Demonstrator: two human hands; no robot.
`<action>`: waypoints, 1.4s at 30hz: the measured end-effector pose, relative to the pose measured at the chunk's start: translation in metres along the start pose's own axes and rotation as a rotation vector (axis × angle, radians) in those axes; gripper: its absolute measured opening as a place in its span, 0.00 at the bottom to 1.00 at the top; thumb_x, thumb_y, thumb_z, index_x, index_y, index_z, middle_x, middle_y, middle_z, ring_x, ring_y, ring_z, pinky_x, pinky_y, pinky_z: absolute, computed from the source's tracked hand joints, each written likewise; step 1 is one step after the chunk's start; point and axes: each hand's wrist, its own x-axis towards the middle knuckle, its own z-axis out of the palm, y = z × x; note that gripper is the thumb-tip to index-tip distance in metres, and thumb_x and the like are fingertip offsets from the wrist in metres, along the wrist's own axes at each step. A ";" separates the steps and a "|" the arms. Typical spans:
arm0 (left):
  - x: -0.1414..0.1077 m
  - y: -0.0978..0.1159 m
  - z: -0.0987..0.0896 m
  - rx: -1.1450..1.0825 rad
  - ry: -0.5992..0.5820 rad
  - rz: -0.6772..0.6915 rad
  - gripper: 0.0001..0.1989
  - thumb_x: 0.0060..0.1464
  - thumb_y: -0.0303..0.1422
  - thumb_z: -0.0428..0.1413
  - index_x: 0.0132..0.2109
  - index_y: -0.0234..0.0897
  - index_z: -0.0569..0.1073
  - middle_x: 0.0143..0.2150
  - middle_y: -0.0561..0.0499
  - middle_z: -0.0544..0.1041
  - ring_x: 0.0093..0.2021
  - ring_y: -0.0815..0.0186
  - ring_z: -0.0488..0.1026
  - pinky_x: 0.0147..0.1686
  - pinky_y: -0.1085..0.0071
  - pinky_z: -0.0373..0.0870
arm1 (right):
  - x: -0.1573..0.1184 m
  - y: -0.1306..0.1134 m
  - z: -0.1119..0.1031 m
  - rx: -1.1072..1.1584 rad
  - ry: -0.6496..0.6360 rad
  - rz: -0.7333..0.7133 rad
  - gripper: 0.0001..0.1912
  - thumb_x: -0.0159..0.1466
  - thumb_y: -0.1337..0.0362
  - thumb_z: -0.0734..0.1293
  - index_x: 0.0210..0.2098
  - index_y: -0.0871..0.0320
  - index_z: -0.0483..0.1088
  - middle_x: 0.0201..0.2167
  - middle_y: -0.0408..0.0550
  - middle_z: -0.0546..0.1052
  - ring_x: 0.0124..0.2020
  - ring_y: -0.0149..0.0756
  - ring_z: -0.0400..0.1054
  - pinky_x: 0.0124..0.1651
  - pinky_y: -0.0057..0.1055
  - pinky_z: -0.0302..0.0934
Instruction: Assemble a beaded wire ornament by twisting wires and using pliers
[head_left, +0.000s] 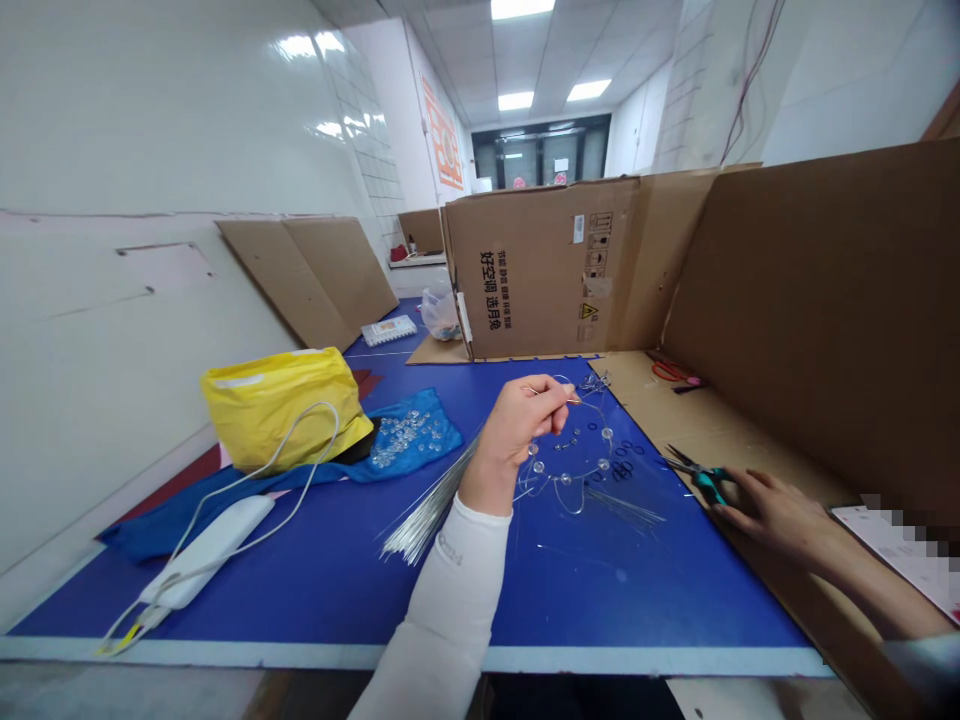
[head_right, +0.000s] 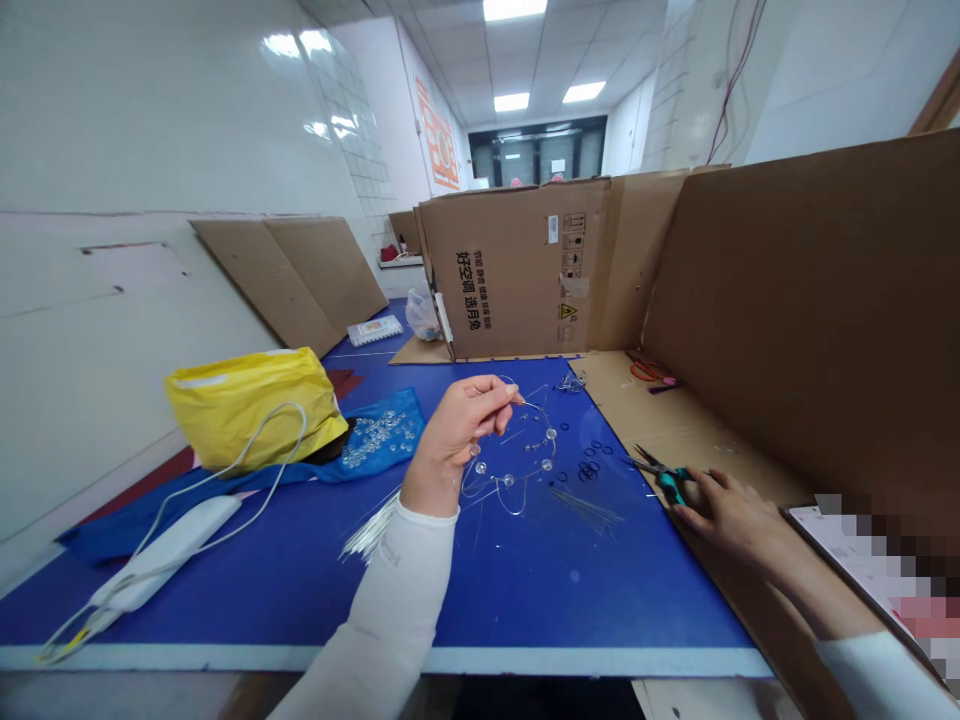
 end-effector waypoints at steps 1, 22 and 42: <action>-0.001 0.001 0.001 0.006 0.007 0.010 0.12 0.60 0.34 0.59 0.29 0.33 0.74 0.17 0.57 0.70 0.14 0.80 0.52 0.18 0.76 0.43 | 0.002 -0.002 0.001 0.000 0.010 0.005 0.16 0.64 0.49 0.70 0.46 0.49 0.79 0.51 0.73 0.79 0.48 0.68 0.78 0.39 0.53 0.63; -0.011 0.009 0.006 0.000 0.070 0.079 0.11 0.61 0.34 0.59 0.30 0.34 0.75 0.17 0.58 0.69 0.14 0.79 0.51 0.18 0.75 0.44 | 0.004 -0.042 -0.016 0.250 0.048 0.136 0.09 0.62 0.55 0.67 0.38 0.50 0.76 0.38 0.65 0.80 0.40 0.60 0.77 0.43 0.48 0.66; -0.013 0.005 0.009 -0.017 0.087 0.107 0.12 0.57 0.38 0.61 0.29 0.34 0.75 0.16 0.58 0.68 0.15 0.79 0.51 0.17 0.76 0.43 | -0.032 -0.166 -0.107 0.017 0.476 -0.588 0.18 0.72 0.57 0.65 0.57 0.57 0.70 0.46 0.57 0.77 0.43 0.47 0.75 0.43 0.42 0.70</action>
